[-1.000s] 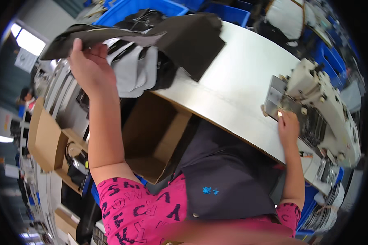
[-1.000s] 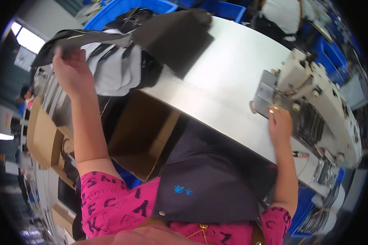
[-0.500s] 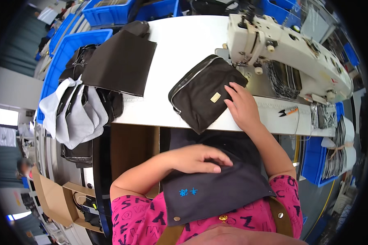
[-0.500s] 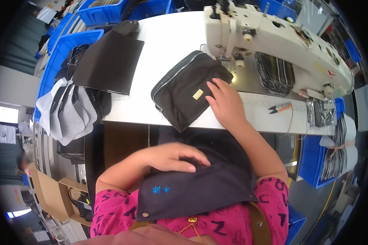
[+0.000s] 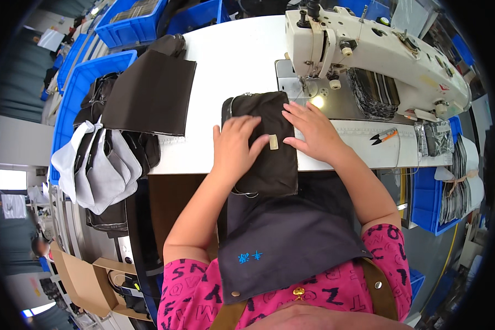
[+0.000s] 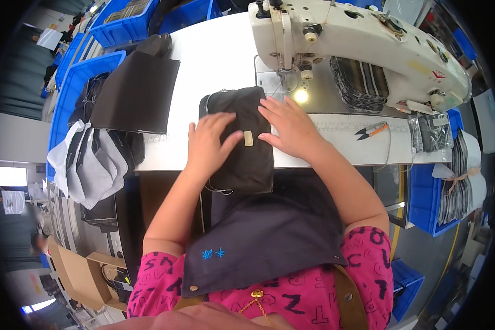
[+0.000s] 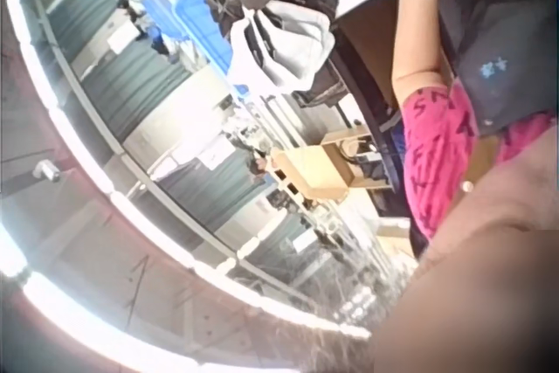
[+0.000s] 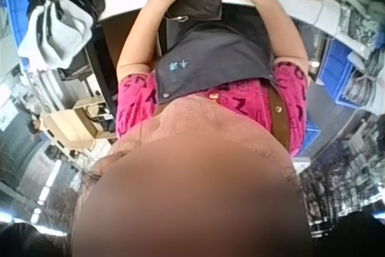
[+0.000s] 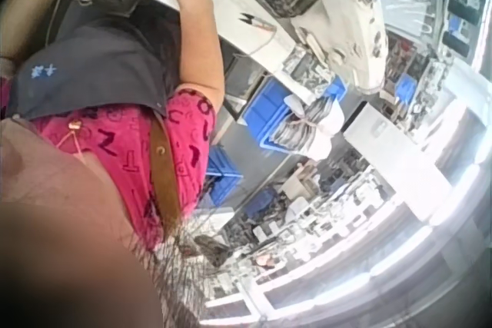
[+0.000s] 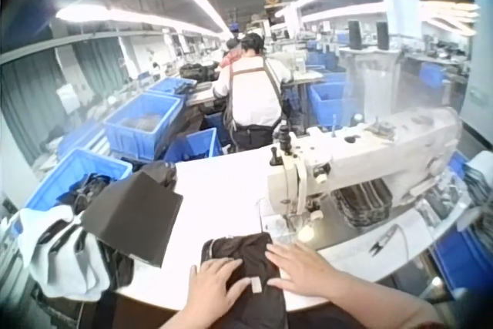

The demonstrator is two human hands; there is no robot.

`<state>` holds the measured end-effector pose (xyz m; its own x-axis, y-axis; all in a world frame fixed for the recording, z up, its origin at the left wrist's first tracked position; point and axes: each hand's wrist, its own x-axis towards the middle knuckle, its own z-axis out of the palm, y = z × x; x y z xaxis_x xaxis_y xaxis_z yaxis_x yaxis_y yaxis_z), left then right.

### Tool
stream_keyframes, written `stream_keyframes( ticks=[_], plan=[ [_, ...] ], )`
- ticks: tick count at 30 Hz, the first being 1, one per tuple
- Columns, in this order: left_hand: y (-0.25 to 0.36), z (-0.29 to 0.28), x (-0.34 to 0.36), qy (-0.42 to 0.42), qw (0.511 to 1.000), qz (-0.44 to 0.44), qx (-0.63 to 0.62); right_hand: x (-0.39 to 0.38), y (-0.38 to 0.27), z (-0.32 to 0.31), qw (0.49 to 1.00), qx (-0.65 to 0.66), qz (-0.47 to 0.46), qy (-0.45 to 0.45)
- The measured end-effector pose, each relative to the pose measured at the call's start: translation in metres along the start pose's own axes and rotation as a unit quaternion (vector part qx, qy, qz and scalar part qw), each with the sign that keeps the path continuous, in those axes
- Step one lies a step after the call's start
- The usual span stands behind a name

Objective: Sewing together fabric and leather components to assemble small bags or pouches using an industrial sewing machine.

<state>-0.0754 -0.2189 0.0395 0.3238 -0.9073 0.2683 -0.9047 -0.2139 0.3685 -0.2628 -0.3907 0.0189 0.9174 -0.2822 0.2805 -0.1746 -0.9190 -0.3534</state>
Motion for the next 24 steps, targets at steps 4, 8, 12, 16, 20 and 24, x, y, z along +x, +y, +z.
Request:
stream_keyframes(
  ticks=[4, 8, 12, 16, 20, 24],
  plan=[
    [-0.002, 0.025, 0.063, 0.088, 0.994, 0.049, 0.034, 0.0, -0.004, -0.001, 1.0, -0.02, 0.003, 0.002],
    [-0.003, 0.05, 0.112, -0.026, 0.998, 0.034, 0.047, -0.01, -0.003, -0.003, 0.999, -0.038, 0.018, 0.001],
    [0.001, 0.057, 0.133, -0.045, 0.998, -0.018, -0.042, -0.013, 0.006, -0.006, 0.999, -0.026, 0.042, -0.006],
    [-0.012, 0.036, 0.108, 0.127, 0.963, -0.013, -0.236, -0.012, 0.003, -0.006, 0.998, -0.026, 0.061, -0.001],
    [-0.067, -0.008, 0.047, 0.38, 0.879, -0.137, -0.254, -0.01, 0.003, -0.008, 0.998, -0.016, 0.052, 0.007],
    [-0.125, -0.064, -0.02, 0.376, 0.92, -0.091, 0.059, -0.009, 0.003, -0.008, 0.999, -0.007, 0.05, 0.013]
  ],
)
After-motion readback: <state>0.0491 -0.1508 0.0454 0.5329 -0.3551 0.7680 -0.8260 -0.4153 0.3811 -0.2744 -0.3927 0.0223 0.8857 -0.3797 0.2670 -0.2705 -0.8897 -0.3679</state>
